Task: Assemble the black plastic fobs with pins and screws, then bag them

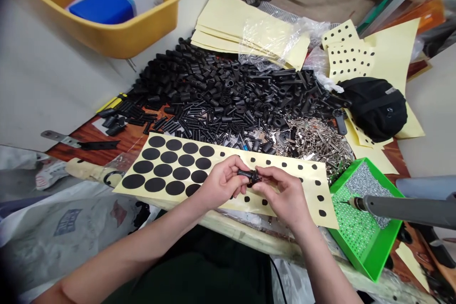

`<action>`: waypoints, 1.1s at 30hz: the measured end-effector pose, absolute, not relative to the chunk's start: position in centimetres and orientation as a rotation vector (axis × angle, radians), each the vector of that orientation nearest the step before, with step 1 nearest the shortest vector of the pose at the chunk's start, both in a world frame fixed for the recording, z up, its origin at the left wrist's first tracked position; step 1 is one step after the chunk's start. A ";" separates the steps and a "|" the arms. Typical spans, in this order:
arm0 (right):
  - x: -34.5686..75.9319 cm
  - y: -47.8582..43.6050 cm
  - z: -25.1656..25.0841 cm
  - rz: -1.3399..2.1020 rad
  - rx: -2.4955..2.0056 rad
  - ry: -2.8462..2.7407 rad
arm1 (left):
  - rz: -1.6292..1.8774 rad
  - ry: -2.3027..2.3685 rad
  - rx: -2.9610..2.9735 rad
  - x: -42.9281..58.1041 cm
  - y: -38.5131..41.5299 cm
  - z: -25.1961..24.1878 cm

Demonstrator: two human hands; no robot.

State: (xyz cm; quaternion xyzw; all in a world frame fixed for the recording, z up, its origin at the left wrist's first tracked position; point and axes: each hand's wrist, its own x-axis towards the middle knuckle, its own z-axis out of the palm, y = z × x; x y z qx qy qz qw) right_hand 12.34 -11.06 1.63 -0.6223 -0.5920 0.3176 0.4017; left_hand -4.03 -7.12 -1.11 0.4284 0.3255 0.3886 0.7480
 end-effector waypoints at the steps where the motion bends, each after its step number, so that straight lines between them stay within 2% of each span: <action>1: 12.3 -11.1 1.5 0.838 -1.580 -1.452 | 0.854 0.712 0.943 -4.0 -7.1 -1.1; 8: 11.9 -11.3 1.3 0.493 -1.512 -1.702 | 0.796 0.691 0.939 -4.1 -7.0 -0.9; 15: 11.5 -11.5 1.1 0.539 -1.556 -1.634 | 0.826 0.642 0.917 -4.3 -6.9 -1.0; 21: 10.2 -11.3 2.5 0.404 -1.528 -1.657 | 0.769 0.428 0.732 -4.4 -6.6 -1.0; 26: 9.8 -11.6 2.5 0.322 -1.550 -1.636 | 0.750 0.447 0.716 -4.5 -6.5 -0.8; 33: 9.9 -11.9 2.8 0.379 -1.579 -1.537 | 0.782 0.480 0.670 -4.6 -6.4 -0.7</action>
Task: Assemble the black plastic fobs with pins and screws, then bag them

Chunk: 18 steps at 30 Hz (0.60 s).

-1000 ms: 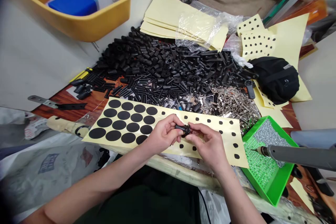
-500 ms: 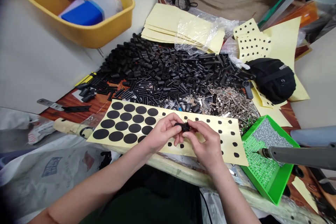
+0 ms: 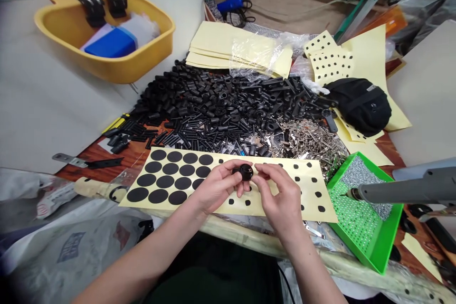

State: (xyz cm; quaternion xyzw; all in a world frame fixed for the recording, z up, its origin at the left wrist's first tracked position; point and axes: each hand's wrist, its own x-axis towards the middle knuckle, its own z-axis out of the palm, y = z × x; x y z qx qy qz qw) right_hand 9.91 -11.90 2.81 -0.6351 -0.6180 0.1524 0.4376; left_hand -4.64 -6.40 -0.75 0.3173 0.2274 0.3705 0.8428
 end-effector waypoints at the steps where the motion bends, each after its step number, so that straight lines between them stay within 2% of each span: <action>1: 9.8 -11.8 2.8 0.384 -1.579 -1.510 | 0.778 0.484 0.669 -4.6 -6.4 -0.7; 11: 9.3 -11.3 2.2 0.504 -1.605 -1.413 | 0.787 0.527 0.683 -4.3 -6.4 -1.1; 18: 9.1 -11.1 1.9 0.359 -1.501 -1.533 | 0.794 0.513 0.630 -4.5 -6.3 -1.1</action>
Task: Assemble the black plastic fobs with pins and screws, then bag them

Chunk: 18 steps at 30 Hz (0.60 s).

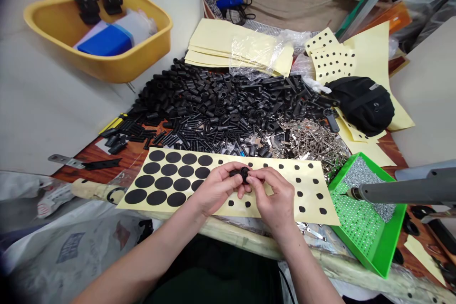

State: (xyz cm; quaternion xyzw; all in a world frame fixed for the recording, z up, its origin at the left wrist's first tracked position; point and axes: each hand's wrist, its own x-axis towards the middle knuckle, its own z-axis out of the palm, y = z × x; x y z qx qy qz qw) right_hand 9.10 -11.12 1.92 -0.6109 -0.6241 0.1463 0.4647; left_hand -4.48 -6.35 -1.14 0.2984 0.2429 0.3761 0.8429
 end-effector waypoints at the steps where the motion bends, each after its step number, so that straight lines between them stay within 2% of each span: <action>1: 9.0 -11.1 1.9 0.344 -1.502 -1.542 | 0.792 0.513 0.633 -4.5 -6.3 -1.1; 8: 8.5 -10.9 2.3 0.350 -1.521 -1.545 | 0.826 0.543 0.695 -4.5 -6.4 -1.1; 18: 9.4 -11.0 1.3 0.547 -1.586 -1.327 | 0.745 0.383 0.653 -4.6 -6.6 -1.1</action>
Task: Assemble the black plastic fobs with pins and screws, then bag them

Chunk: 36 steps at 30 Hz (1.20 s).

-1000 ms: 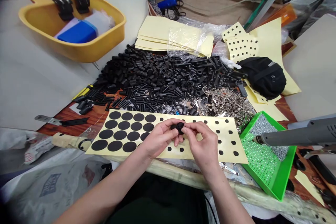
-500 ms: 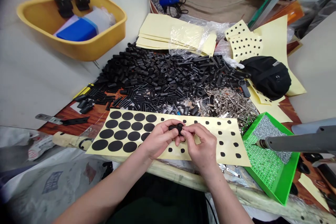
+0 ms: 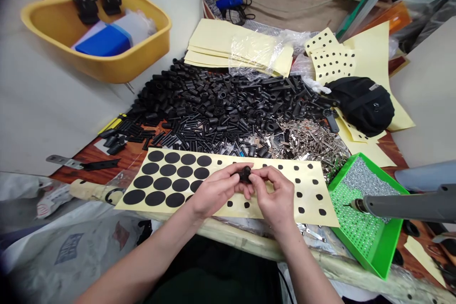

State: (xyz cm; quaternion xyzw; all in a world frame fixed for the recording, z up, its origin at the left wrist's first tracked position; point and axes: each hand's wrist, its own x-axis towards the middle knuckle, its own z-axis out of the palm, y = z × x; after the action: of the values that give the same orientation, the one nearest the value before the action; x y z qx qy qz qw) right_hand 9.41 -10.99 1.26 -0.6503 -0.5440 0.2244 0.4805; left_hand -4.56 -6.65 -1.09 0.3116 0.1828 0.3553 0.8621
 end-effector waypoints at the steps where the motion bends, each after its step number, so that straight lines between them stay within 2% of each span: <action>1: 9.6 -11.1 1.2 0.564 -1.584 -1.315 | 0.740 0.404 0.694 -4.5 -6.7 -1.3; 8: 9.8 -11.7 0.9 0.699 -1.568 -1.204 | 0.740 0.580 0.904 -4.2 -6.8 -1.3; 21: 10.5 -11.5 1.5 0.819 -1.529 -1.220 | 0.820 0.650 0.804 -4.4 -6.3 -1.8; 36: 10.9 -11.2 0.9 0.769 -1.559 -1.307 | 0.814 0.640 0.775 -4.5 -6.7 -1.2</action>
State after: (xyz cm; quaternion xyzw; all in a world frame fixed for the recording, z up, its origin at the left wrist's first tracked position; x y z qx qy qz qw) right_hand 10.88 -11.17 0.93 -0.6347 -0.5322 0.3131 0.4647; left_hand -4.45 -6.67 -1.21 0.3609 0.2981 0.3793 0.7981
